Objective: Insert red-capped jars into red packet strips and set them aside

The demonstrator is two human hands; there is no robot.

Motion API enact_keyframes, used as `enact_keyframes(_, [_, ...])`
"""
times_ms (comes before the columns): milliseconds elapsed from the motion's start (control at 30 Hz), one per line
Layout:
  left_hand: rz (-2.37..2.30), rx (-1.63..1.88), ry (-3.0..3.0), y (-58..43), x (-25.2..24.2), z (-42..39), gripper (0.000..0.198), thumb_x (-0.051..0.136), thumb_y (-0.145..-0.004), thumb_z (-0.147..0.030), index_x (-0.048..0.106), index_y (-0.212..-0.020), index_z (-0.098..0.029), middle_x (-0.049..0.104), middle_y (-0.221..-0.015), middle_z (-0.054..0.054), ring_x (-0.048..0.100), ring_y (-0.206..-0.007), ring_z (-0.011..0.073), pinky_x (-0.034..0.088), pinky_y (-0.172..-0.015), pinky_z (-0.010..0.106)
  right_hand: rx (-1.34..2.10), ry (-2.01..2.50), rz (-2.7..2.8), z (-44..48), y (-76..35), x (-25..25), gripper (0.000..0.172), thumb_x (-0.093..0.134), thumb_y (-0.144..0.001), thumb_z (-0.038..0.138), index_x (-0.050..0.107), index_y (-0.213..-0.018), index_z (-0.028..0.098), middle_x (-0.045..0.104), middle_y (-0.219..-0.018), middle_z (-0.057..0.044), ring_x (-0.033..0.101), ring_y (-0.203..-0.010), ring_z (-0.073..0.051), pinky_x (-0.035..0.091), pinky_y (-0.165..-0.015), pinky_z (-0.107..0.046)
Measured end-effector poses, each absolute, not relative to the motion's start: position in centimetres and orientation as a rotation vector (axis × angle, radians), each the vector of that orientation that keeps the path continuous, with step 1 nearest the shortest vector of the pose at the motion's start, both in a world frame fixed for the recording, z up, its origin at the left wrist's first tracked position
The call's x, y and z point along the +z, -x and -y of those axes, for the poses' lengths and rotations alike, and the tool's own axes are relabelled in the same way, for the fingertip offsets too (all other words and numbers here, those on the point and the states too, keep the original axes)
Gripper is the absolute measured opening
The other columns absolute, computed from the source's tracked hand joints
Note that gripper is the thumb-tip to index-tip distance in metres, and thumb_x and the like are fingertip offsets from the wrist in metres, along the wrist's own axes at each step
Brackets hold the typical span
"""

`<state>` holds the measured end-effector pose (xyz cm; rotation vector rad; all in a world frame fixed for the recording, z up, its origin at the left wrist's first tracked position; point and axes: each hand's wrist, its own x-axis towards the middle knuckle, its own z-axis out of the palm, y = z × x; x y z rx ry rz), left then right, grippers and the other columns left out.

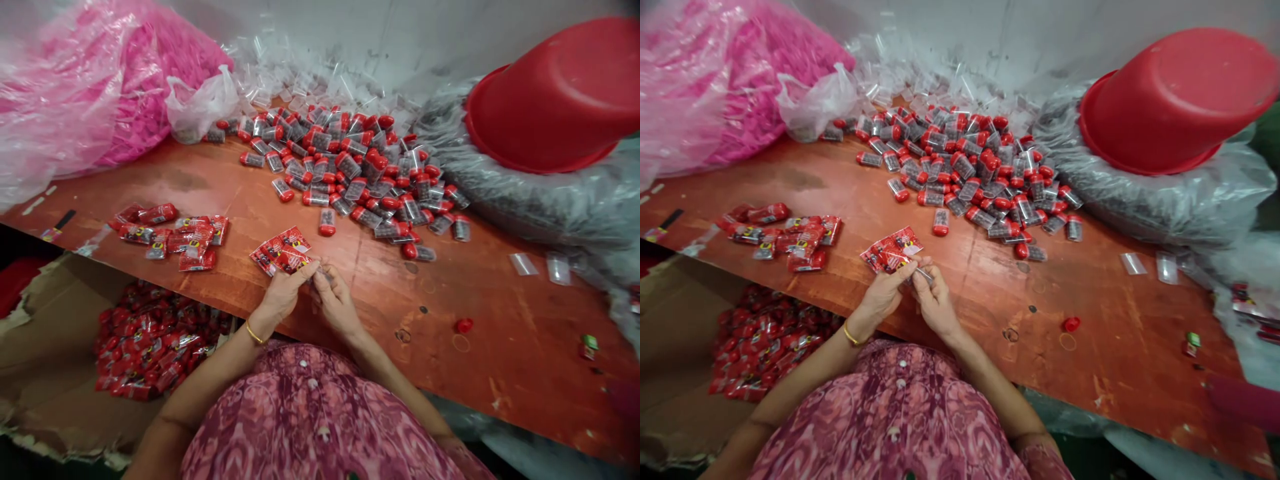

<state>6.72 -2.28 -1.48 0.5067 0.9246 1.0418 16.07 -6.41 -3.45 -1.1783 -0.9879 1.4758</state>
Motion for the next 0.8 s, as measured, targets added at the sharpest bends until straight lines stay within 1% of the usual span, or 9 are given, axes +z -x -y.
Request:
enact_keyframes(67, [-0.909,0.990,-0.490,-6.3,-1.1,2.0,0.031,0.084,-0.046,-0.032,0.070,-0.068,-0.015,0.071,-0.071,0.004,0.062,-0.064,0.0142,0.049,-0.061,0.025,1.566,1.076,0.920,6.5,-16.3,-3.0,0.038,0.051,-0.080,0.060,0.044,-0.092,0.025,0.039,-0.055,0.010,0.032,-0.037,-0.006,0.035,-0.036,-0.019])
enact_keyframes(133, [-0.902,0.947,-0.466,-5.9,-0.7,1.8,0.032,0.084,-0.046,-0.033,0.070,-0.068,-0.014,0.071,-0.070,0.004,0.056,-0.052,0.0105,0.043,-0.046,0.022,1.637,1.009,0.908,6.6,-16.8,-2.7,0.038,0.058,-0.077,0.056,0.048,-0.093,0.023,0.052,-0.062,0.007,0.040,-0.037,-0.005,0.043,-0.041,-0.021])
enact_keyframes(200, [-0.885,0.924,-0.433,-5.8,-0.7,1.8,0.033,0.084,-0.046,-0.034,0.070,-0.069,-0.014,0.070,-0.068,0.003,0.051,-0.046,0.0083,0.037,-0.040,0.020,1.607,1.036,0.938,6.6,-17.3,-2.4,0.039,0.062,-0.074,0.055,0.052,-0.092,0.022,0.060,-0.068,0.004,0.047,-0.038,-0.005,0.046,-0.044,-0.022])
enact_keyframes(300, [-0.830,0.900,-0.422,-6.2,-1.2,2.4,0.037,0.083,-0.049,-0.038,0.070,-0.072,-0.013,0.068,-0.066,0.003,0.049,-0.044,0.0080,0.040,-0.038,0.022,1.496,1.143,0.935,6.4,-17.7,-2.4,0.038,0.067,-0.069,0.054,0.056,-0.077,0.019,0.063,-0.059,0.003,0.051,-0.036,-0.006,0.042,-0.039,-0.019])
enact_keyframes(400, [-0.799,0.866,-0.463,-6.5,-1.9,3.0,0.043,0.081,-0.050,-0.045,0.070,-0.075,-0.011,0.066,-0.063,0.003,0.044,-0.039,0.0078,0.037,-0.034,0.023,1.460,1.219,0.877,5.9,-17.5,-2.8,0.039,0.075,-0.059,0.050,0.051,-0.061,0.019,0.060,-0.048,0.005,0.051,-0.035,-0.007,0.042,-0.037,-0.019])
enact_keyframes(500, [-0.852,0.926,-0.508,-6.3,-2.2,3.1,0.039,0.083,-0.048,-0.042,0.070,-0.070,-0.011,0.067,-0.062,0.003,0.051,-0.045,0.0088,0.042,-0.042,0.023,1.422,1.274,0.831,5.5,-16.7,-3.3,0.039,0.078,-0.053,0.044,0.048,-0.055,0.019,0.055,-0.041,0.007,0.048,-0.033,-0.008,0.042,-0.036,-0.020])
enact_keyframes(633, [-0.960,1.021,-0.584,-5.4,-2.0,2.7,0.029,0.083,-0.049,-0.034,0.069,-0.064,-0.014,0.068,-0.063,0.002,0.061,-0.062,0.0121,0.049,-0.064,0.024,1.343,1.288,0.934,5.3,-15.3,-4.0,0.037,0.073,-0.060,0.045,0.046,-0.053,0.020,0.048,-0.038,0.008,0.042,-0.033,-0.006,0.036,-0.037,-0.019])
enact_keyframes(733, [-1.064,1.020,-0.648,-3.8,-1.5,2.2,0.034,0.083,-0.048,-0.036,0.068,-0.070,-0.014,0.068,-0.065,0.002,0.063,-0.063,0.0136,0.050,-0.066,0.025,1.241,1.295,1.162,5.1,-14.8,-4.1,0.040,0.065,-0.068,0.050,0.044,-0.050,0.020,0.042,-0.040,0.007,0.036,-0.036,-0.006,0.030,-0.038,-0.019])
enact_keyframes(800, [-1.188,1.000,-0.696,-1.7,-1.3,1.6,0.042,0.082,-0.047,-0.038,0.067,-0.076,-0.013,0.068,-0.064,0.002,0.062,-0.059,0.0146,0.051,-0.064,0.028,1.130,1.343,1.400,4.5,-15.3,-3.9,0.042,0.056,-0.077,0.053,0.047,-0.052,0.019,0.044,-0.044,0.005,0.037,-0.040,-0.007,0.030,-0.041,-0.020])
